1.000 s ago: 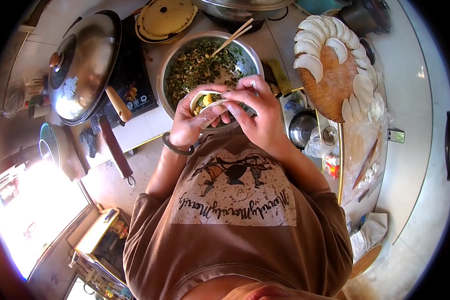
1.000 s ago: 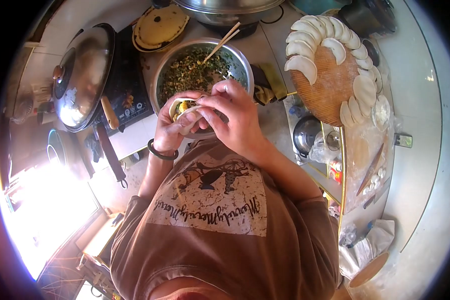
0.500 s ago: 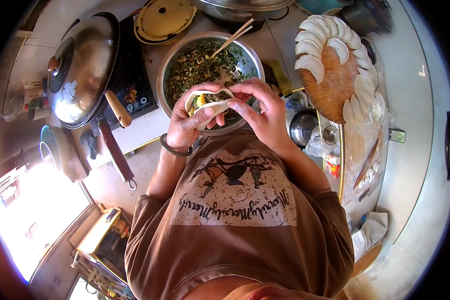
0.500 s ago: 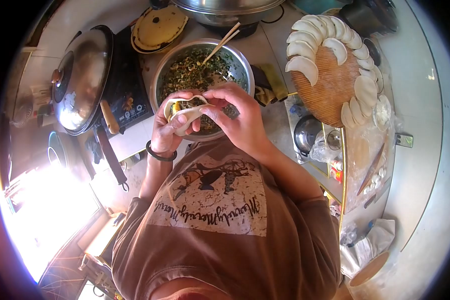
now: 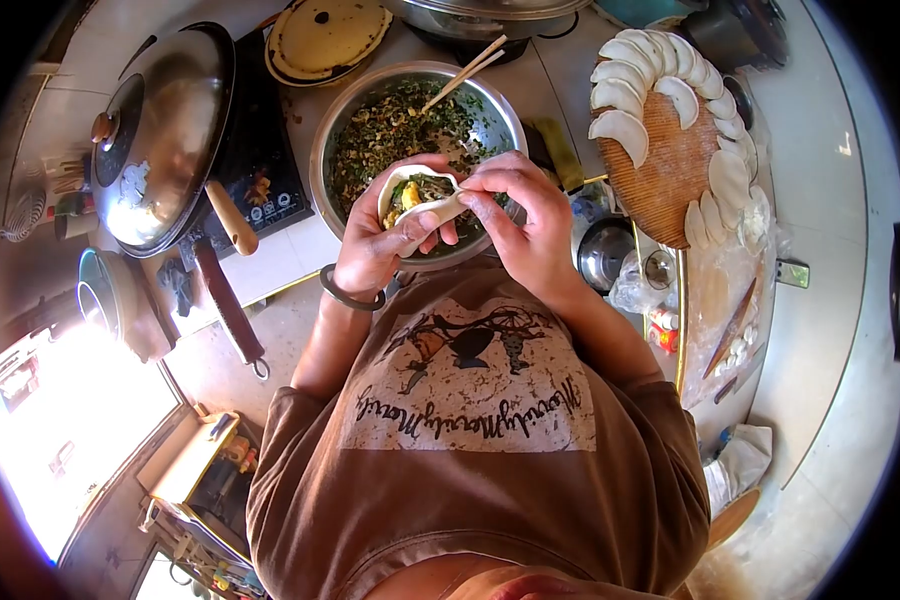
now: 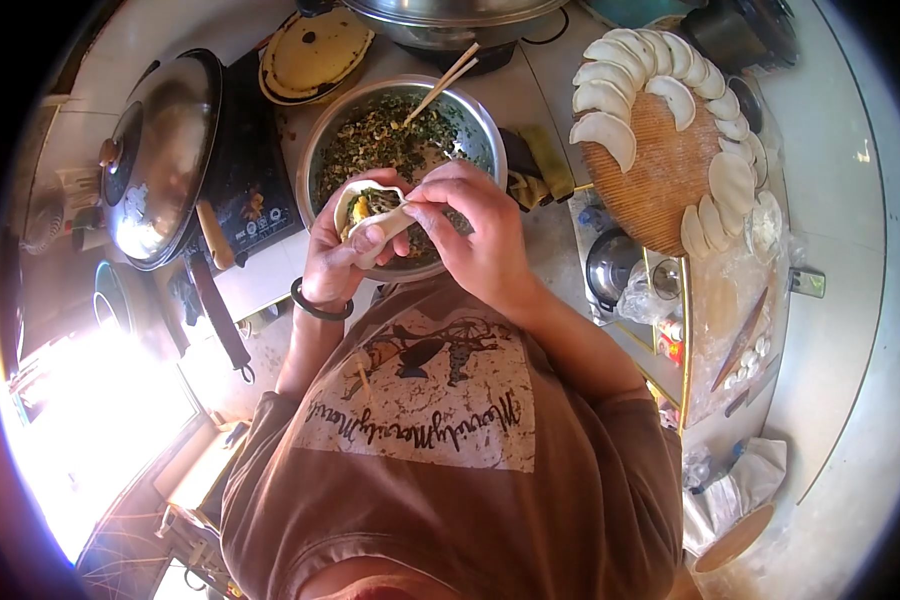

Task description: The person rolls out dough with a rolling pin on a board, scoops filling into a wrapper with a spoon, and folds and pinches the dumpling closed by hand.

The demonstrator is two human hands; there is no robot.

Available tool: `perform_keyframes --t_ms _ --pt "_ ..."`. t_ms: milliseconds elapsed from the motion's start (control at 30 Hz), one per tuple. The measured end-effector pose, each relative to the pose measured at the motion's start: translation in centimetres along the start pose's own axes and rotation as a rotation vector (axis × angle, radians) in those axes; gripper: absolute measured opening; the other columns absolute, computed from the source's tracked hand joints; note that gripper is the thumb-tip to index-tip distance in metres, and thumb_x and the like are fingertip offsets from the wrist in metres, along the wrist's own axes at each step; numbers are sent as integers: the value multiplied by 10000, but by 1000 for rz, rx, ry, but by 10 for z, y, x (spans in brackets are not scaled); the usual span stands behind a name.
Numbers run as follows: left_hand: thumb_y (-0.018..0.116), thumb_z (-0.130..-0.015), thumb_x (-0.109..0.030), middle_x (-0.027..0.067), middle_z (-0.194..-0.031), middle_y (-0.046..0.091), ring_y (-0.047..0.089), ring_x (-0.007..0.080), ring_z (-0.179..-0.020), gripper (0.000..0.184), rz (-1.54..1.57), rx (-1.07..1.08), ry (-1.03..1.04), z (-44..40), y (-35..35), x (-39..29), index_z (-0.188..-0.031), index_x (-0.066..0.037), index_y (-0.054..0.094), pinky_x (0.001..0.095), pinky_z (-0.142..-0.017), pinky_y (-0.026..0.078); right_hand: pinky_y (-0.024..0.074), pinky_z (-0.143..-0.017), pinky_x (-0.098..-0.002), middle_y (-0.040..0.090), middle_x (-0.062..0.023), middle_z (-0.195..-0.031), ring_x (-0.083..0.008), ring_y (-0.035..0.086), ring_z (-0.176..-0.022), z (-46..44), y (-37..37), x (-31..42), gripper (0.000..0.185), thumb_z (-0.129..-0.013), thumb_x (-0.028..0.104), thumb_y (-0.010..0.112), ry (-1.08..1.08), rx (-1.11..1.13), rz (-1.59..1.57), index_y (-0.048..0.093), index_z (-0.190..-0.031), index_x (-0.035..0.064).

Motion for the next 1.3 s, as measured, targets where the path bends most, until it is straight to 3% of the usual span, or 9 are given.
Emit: perform_keyframes --t_ms 167,300,500,600,667,900,1000,1200,1300 --pt "720 -927 -116 106 -1153 681 681 159 -829 540 -7 13 -21 -2 -1 -1 -1411 -6 507 229 -656 512 531 -743 -328 661 -119 -980 -242 660 -841 -5 -5 4 256 -822 13 777 52 52 -4 704 -1067 -2" --pt "714 -930 -111 104 -1154 676 681 161 -817 537 -30 22 -28 -2 -1 -2 -1414 -6 507 225 -653 507 527 -749 -324 659 -114 -946 -233 655 -833 -6 -2 2 178 -823 -4 767 44 63 -33 705 -990 -10" --pt "747 -856 25 119 -1268 623 662 189 -1049 655 26 52 -3 -6 9 -4 -1447 3 466 291 -806 584 525 -755 -315 662 -99 -925 -194 653 -842 4 2 -14 102 -832 -15 754 115 -15 -143 696 -916 -13" --pt "744 -828 83 119 -1301 600 631 195 -1131 699 -167 23 -123 -1 2 -5 -1455 4 445 336 -886 591 526 -760 -318 663 -98 -965 -193 655 -848 4 0 -12 147 -828 3 767 104 15 -82 705 -962 -3" --pt "735 -833 86 109 -1295 601 630 184 -1120 677 -141 43 -126 -3 2 -7 -1443 7 452 341 -884 592 526 -765 -321 658 -103 -994 -210 656 -847 -2 -3 2 188 -821 16 778 123 26 -21 711 -996 5" --pt "720 -833 95 86 -1249 625 641 167 -1084 571 -283 51 -94 -4 3 -10 -1363 0 530 299 -880 574 522 -712 -370 607 -87 -983 -235 642 -829 -7 -7 7 221 -788 74 790 -279 110 344 732 -1001 76" --pt "706 -849 86 73 -1223 641 669 154 -1008 543 -258 25 -129 -5 0 -6 -1358 -12 543 256 -804 562 525 -722 -359 615 -96 -974 -245 639 -825 -9 -6 8 194 -799 52 780 -204 169 393 729 -985 67" --pt "705 -863 62 73 -1202 663 689 133 -890 571 -189 30 -136 -7 1 -9 -1397 -26 523 211 -670 511 535 -735 -341 648 -113 -972 -232 664 -838 -8 -12 1 236 -822 43 786 104 64 42 706 -1043 33" --pt "703 -871 55 80 -1217 662 693 141 -891 627 -153 65 -95 -7 1 -7 -1450 -29 480 217 -684 516 531 -721 -323 659 -109 -998 -207 659 -823 -8 -10 -3 285 -814 47 801 58 107 28 692 -1075 16"
Point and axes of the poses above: each hand's wrist, its own z-axis away from the middle knuckle, its own y-axis out of the palm, x = y × z, the point moved 2 cm from there along -z, towards the middle knuckle
